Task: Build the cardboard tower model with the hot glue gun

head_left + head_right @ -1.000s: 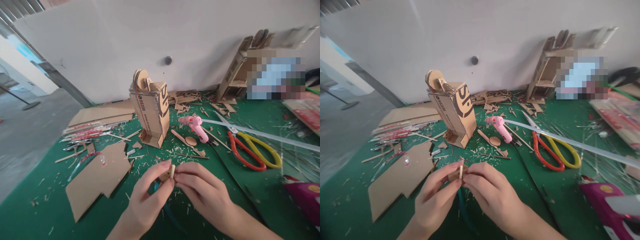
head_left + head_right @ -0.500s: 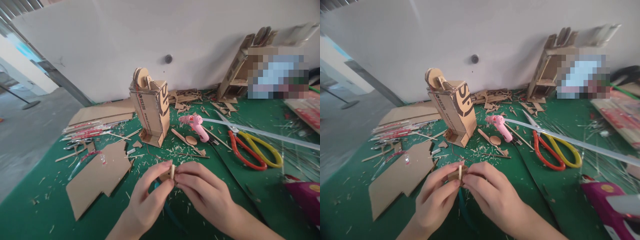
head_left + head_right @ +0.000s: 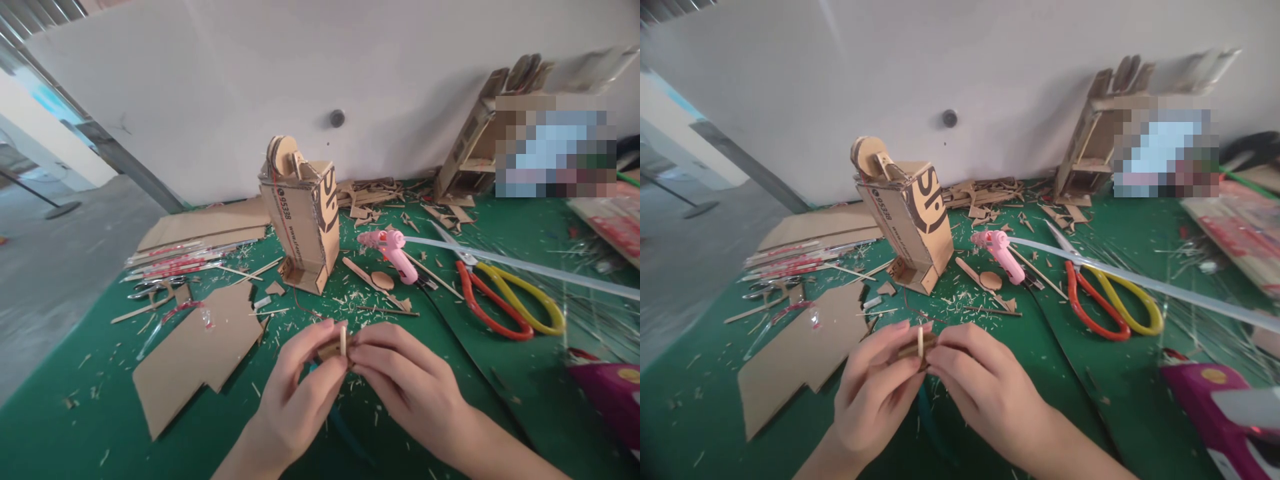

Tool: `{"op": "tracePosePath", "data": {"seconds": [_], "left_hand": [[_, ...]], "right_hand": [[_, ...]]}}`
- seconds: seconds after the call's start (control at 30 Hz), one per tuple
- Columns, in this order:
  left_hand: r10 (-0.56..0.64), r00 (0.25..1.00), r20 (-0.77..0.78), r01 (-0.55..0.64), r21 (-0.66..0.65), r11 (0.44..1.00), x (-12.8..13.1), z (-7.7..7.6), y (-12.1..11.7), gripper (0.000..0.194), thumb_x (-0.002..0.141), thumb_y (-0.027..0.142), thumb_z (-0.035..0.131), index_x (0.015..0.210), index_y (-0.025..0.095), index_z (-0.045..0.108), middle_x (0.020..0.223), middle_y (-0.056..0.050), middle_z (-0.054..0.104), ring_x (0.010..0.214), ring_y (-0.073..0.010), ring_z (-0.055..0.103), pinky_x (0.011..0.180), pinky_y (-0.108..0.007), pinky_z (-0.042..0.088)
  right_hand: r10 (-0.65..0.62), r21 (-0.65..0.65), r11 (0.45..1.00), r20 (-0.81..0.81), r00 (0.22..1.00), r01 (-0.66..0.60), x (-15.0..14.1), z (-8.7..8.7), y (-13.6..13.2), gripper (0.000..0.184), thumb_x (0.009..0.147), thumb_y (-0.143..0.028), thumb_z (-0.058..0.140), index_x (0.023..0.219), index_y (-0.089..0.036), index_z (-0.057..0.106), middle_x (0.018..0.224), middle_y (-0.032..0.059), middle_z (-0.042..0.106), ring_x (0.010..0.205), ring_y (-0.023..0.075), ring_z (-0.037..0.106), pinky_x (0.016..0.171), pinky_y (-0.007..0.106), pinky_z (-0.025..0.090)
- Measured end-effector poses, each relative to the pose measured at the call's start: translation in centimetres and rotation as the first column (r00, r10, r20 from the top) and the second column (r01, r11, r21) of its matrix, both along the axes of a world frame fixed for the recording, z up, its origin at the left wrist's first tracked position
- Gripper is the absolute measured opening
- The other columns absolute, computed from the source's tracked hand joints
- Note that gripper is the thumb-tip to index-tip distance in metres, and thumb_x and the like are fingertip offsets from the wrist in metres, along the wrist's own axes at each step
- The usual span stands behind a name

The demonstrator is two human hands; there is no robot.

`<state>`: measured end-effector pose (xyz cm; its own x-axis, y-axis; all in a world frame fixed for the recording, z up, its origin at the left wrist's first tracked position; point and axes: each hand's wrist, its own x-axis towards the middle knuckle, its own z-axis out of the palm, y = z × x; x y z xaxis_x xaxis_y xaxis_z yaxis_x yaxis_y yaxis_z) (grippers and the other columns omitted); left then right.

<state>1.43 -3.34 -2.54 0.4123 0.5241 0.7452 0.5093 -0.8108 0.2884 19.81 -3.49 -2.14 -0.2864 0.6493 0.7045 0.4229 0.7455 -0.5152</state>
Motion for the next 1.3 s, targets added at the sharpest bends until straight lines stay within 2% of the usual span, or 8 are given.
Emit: {"op": "tracePosePath", "data": {"seconds": [0.17, 0.37, 0.53, 0.73, 0.83, 0.97, 1.13, 1.3], "left_hand": [[-0.031, 0.999, 0.033, 0.032, -0.024, 0.999, 0.0, 0.0, -0.2, 0.049, 0.081, -0.003, 0.060, 0.126, 0.016, 0.054, 0.134, -0.011, 0.048, 0.119, -0.0229, 0.057, 0.100, -0.033, 0.053], [-0.050, 0.985, 0.166, 0.097, -0.289, 0.952, 0.2, 0.0, -0.4, 0.052, 0.098, 0.011, 0.032, 0.148, 0.022, 0.023, 0.121, -0.014, 0.063, 0.105, -0.0177, 0.067, 0.075, -0.023, 0.063], [0.022, 0.998, 0.054, -0.016, -0.108, 0.994, -0.2, -0.9, -0.1, 0.047, 0.084, 0.006, 0.060, 0.126, 0.027, 0.056, 0.131, -0.008, 0.054, 0.115, -0.0238, 0.060, 0.092, -0.034, 0.058], [-0.054, 0.993, 0.104, 0.060, -0.051, 0.997, -0.1, -0.2, 0.1, 0.079, 0.079, 0.004, 0.064, 0.144, 0.026, 0.024, 0.140, -0.015, 0.042, 0.121, -0.0266, 0.055, 0.096, -0.044, 0.053], [-0.005, 0.973, 0.232, 0.030, -0.103, 0.994, -0.1, 0.3, 0.3, 0.051, 0.078, 0.010, 0.065, 0.124, 0.019, 0.045, 0.129, -0.015, 0.049, 0.118, -0.0292, 0.056, 0.097, -0.048, 0.051], [0.176, 0.908, 0.380, -0.050, -0.320, 0.946, -0.4, 0.9, 0.7, 0.016, 0.083, 0.002, 0.056, 0.086, 0.018, 0.057, 0.097, -0.006, 0.064, 0.093, -0.0173, 0.066, 0.078, -0.029, 0.057], [0.329, 0.811, 0.484, -0.050, -0.504, 0.862, 0.1, 1.2, 1.1, 0.009, 0.088, 0.012, 0.056, 0.084, 0.019, 0.062, 0.085, -0.002, 0.069, 0.078, -0.0134, 0.069, 0.070, -0.024, 0.059], [0.380, 0.772, 0.510, -0.049, -0.548, 0.835, 0.3, 1.1, 1.2, 0.003, 0.088, 0.019, 0.058, 0.088, 0.018, 0.061, 0.089, -0.003, 0.069, 0.074, -0.0133, 0.069, 0.069, -0.024, 0.058]], "right_hand": [[0.004, -0.003, 1.000, 0.001, 1.000, -0.004, 0.1, 0.1, -0.1, 0.017, 0.089, -0.007, 0.053, 0.102, -0.016, 0.060, 0.096, 0.0081, 0.062, 0.087, 0.0142, 0.063, 0.077, 0.024, 0.056], [-0.002, -0.013, 1.000, -0.004, 1.000, 0.002, 0.2, 0.2, 0.0, 0.017, 0.089, -0.007, 0.053, 0.101, -0.016, 0.060, 0.094, 0.0080, 0.062, 0.084, 0.0145, 0.064, 0.073, 0.024, 0.057], [-0.015, -0.005, 1.000, -0.014, 1.000, 0.014, 0.0, 0.2, 0.1, 0.017, 0.089, -0.007, 0.053, 0.100, -0.018, 0.061, 0.093, 0.0072, 0.063, 0.084, 0.0149, 0.065, 0.073, 0.025, 0.058], [0.003, -0.016, 1.000, -0.007, 1.000, -0.003, 0.2, 0.3, 0.0, 0.020, 0.089, -0.006, 0.052, 0.103, -0.017, 0.060, 0.095, 0.0085, 0.063, 0.084, 0.0150, 0.064, 0.072, 0.025, 0.058], [-0.019, 0.011, 1.000, -0.013, 1.000, 0.019, 0.4, 0.2, 0.1, 0.019, 0.088, -0.006, 0.054, 0.102, -0.017, 0.060, 0.096, 0.0082, 0.063, 0.086, 0.0149, 0.064, 0.074, 0.024, 0.057], [-0.055, 0.062, 0.997, 0.043, 0.998, 0.052, 0.5, 0.0, 0.2, 0.020, 0.088, -0.004, 0.053, 0.102, -0.017, 0.061, 0.095, 0.0085, 0.062, 0.086, 0.0154, 0.064, 0.073, 0.026, 0.058], [-0.079, 0.071, 0.995, 0.085, 0.993, 0.073, 0.4, 0.1, 0.1, 0.020, 0.089, -0.008, 0.053, 0.102, -0.019, 0.062, 0.097, 0.0085, 0.064, 0.086, 0.0164, 0.066, 0.076, 0.027, 0.059], [-0.082, -0.057, 0.995, -0.022, 0.996, 0.081, 0.4, 0.5, 0.0, 0.021, 0.086, -0.009, 0.058, 0.101, -0.023, 0.063, 0.092, 0.0040, 0.068, 0.085, 0.0153, 0.070, 0.076, 0.021, 0.059]]}}
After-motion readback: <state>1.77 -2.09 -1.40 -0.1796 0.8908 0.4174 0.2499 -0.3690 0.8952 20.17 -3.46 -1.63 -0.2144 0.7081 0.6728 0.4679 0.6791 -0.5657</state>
